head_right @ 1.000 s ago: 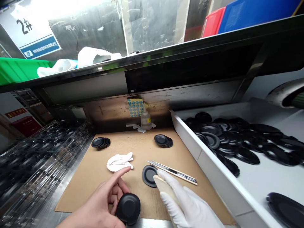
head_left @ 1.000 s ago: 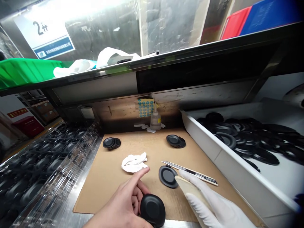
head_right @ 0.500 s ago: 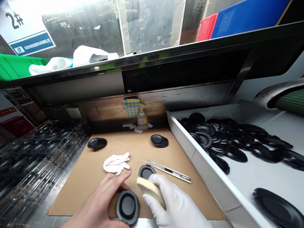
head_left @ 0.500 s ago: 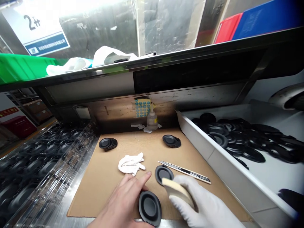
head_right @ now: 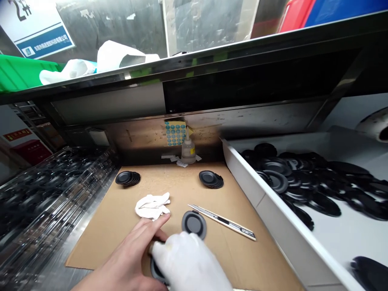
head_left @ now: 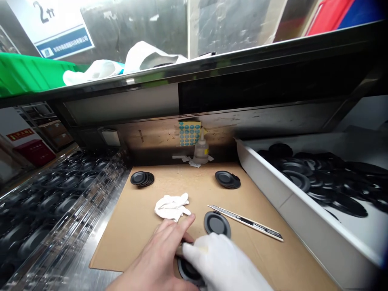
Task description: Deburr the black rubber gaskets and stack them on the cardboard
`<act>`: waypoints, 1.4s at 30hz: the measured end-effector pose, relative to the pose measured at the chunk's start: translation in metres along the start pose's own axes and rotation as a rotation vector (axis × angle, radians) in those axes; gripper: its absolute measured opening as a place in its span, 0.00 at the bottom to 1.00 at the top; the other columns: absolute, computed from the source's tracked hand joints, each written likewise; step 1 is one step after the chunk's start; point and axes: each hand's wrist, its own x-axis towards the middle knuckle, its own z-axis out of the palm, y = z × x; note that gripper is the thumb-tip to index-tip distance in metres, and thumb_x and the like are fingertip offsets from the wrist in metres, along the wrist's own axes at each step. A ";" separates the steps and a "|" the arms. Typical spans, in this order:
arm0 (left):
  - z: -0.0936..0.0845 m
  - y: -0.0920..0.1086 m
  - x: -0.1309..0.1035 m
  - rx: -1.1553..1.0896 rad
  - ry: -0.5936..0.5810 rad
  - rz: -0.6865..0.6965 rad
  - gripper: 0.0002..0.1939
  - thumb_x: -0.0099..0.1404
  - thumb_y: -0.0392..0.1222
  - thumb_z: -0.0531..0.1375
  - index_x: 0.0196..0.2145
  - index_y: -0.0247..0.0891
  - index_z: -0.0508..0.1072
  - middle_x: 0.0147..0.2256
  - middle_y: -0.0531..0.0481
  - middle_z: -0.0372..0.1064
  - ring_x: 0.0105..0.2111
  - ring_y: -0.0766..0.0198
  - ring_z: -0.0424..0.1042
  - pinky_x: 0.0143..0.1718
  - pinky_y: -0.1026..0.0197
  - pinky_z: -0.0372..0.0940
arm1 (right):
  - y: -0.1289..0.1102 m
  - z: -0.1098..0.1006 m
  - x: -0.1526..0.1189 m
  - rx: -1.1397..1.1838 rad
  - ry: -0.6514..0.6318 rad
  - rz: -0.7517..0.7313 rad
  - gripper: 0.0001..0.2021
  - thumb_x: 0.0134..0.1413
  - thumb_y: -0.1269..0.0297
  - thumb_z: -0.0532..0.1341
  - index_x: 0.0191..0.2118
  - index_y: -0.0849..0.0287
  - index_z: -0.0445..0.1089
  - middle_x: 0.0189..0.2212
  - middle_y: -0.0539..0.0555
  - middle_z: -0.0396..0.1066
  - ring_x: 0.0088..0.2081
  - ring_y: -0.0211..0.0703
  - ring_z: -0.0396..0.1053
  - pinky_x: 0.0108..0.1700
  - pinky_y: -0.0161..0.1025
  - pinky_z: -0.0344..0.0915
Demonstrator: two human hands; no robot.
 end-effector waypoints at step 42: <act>0.008 -0.017 0.003 0.103 -0.018 0.047 0.68 0.52 0.40 0.81 0.79 0.54 0.46 0.55 0.41 0.72 0.56 0.41 0.69 0.63 0.40 0.64 | -0.006 -0.017 0.006 0.157 0.009 0.041 0.07 0.64 0.64 0.64 0.35 0.54 0.80 0.28 0.50 0.80 0.25 0.43 0.76 0.31 0.36 0.74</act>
